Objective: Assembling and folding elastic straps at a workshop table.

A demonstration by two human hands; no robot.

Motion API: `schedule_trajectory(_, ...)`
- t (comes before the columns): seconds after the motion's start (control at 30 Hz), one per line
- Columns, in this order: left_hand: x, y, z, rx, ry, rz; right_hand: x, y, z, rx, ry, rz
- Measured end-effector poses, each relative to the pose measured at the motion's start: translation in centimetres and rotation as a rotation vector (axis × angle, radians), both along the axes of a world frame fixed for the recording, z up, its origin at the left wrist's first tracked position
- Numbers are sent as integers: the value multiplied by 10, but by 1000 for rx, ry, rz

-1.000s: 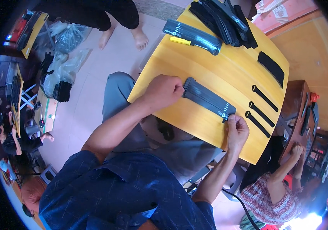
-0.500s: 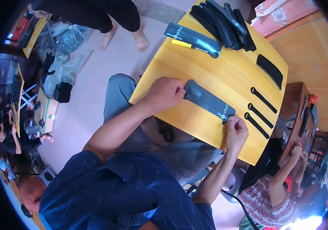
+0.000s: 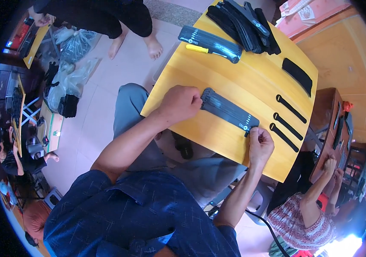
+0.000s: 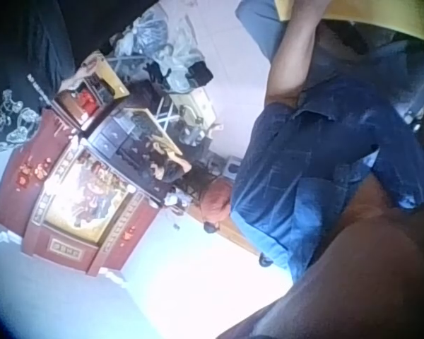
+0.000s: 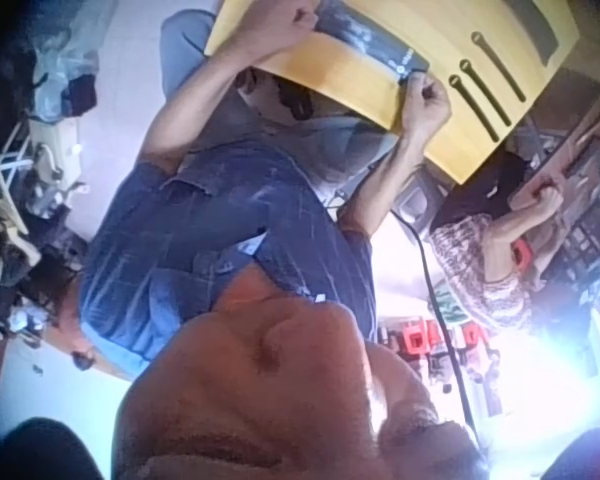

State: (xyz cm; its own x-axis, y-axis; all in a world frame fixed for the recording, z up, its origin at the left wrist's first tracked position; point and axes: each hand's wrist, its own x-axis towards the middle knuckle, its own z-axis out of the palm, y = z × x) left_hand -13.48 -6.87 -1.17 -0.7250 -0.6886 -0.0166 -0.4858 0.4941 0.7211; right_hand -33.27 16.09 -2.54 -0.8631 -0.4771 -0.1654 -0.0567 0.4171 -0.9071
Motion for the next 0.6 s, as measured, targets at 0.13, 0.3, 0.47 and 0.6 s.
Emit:
schedule_trajectory(0.13,-1,0,0,18,-3,6,1,-1,0,6,47,0)
schedule_trajectory(0.3,-2,1,-1,-12,-4,-5,1,-2,-1,1,107,12)
schedule_trajectory(0.47,-2,1,-1,-13,-54,18,2,-4,-1,40,111,22)
schedule_trajectory(0.6,-3,0,-1,5,-47,27,0,-3,-4,62,157,-3)
